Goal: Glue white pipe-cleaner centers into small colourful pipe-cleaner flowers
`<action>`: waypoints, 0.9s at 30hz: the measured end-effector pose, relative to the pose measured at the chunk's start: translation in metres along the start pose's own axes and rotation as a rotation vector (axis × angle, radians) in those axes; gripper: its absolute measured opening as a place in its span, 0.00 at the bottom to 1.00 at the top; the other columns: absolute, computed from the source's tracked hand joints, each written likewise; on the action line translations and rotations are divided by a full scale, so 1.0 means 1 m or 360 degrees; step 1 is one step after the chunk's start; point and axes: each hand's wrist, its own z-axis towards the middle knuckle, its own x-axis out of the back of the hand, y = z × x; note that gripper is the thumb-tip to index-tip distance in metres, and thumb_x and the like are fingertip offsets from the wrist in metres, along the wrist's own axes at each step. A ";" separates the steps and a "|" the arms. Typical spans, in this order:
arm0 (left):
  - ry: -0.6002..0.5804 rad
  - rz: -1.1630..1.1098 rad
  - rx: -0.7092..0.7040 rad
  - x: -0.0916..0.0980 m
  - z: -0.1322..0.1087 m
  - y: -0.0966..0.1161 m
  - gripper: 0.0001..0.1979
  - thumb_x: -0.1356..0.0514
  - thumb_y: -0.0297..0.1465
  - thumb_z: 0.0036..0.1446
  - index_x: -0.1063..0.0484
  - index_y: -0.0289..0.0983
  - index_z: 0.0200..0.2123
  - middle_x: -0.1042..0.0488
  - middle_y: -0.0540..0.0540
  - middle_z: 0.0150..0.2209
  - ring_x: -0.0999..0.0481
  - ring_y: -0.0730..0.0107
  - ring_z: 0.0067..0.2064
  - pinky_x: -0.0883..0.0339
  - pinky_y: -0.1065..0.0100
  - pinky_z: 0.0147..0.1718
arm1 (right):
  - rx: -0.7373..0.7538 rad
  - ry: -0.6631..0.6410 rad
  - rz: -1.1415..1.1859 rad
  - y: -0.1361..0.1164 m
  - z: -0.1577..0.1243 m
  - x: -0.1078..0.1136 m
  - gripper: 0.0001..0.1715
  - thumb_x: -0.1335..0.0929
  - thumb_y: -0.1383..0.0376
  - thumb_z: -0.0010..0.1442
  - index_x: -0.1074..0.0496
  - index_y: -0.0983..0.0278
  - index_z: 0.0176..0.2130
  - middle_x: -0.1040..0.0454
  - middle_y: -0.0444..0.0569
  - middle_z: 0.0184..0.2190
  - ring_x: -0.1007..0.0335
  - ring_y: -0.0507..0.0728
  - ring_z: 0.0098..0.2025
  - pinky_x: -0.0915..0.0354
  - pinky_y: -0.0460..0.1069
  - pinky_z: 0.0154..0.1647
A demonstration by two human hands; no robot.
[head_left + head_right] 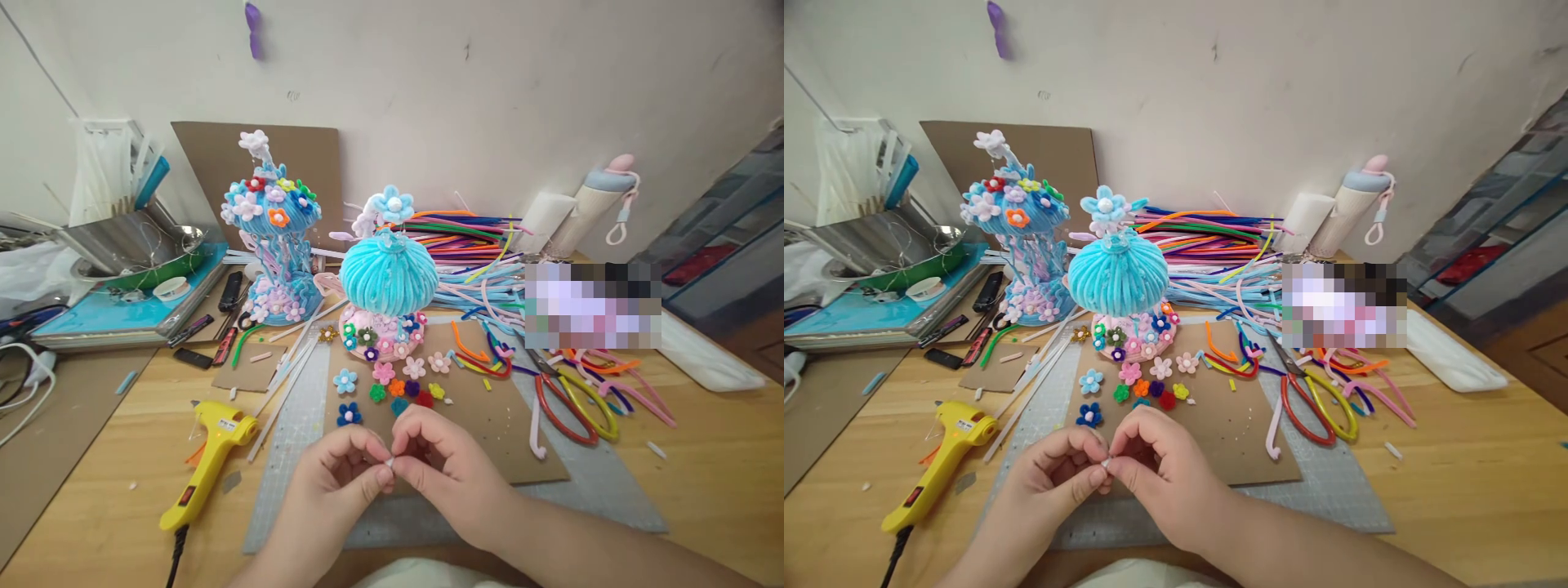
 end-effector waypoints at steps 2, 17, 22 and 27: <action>0.0023 0.0029 -0.0056 0.000 0.000 0.001 0.09 0.32 0.33 0.43 0.28 0.36 0.25 0.29 0.51 0.25 0.30 0.74 0.27 0.33 0.73 0.28 | 0.0153 0.0013 -0.0195 0.000 -0.002 0.002 0.01 0.34 0.68 0.58 0.34 0.62 0.33 0.36 0.44 0.31 0.40 0.51 0.30 0.41 0.45 0.30; 0.0029 0.0150 -0.0246 0.001 -0.002 0.002 0.06 0.33 0.32 0.45 0.27 0.38 0.22 0.29 0.51 0.23 0.31 0.73 0.27 0.36 0.75 0.26 | 0.0104 -0.0064 -0.0141 -0.006 -0.003 0.001 0.03 0.34 0.67 0.58 0.33 0.62 0.31 0.36 0.43 0.29 0.41 0.50 0.29 0.43 0.45 0.28; 0.0020 0.0135 -0.0240 0.000 -0.003 0.003 0.08 0.34 0.34 0.47 0.28 0.38 0.23 0.30 0.50 0.25 0.31 0.72 0.28 0.35 0.74 0.27 | 0.0162 -0.0051 -0.0197 -0.007 -0.003 0.002 0.02 0.35 0.69 0.58 0.33 0.62 0.33 0.35 0.43 0.30 0.41 0.51 0.29 0.42 0.45 0.29; 0.0049 0.0172 -0.0294 0.001 -0.003 0.000 0.04 0.33 0.30 0.47 0.26 0.38 0.26 0.28 0.51 0.26 0.29 0.73 0.29 0.34 0.75 0.28 | 0.0178 -0.0058 -0.0226 -0.002 -0.003 0.002 0.04 0.35 0.70 0.58 0.35 0.62 0.33 0.36 0.43 0.30 0.41 0.50 0.30 0.42 0.45 0.30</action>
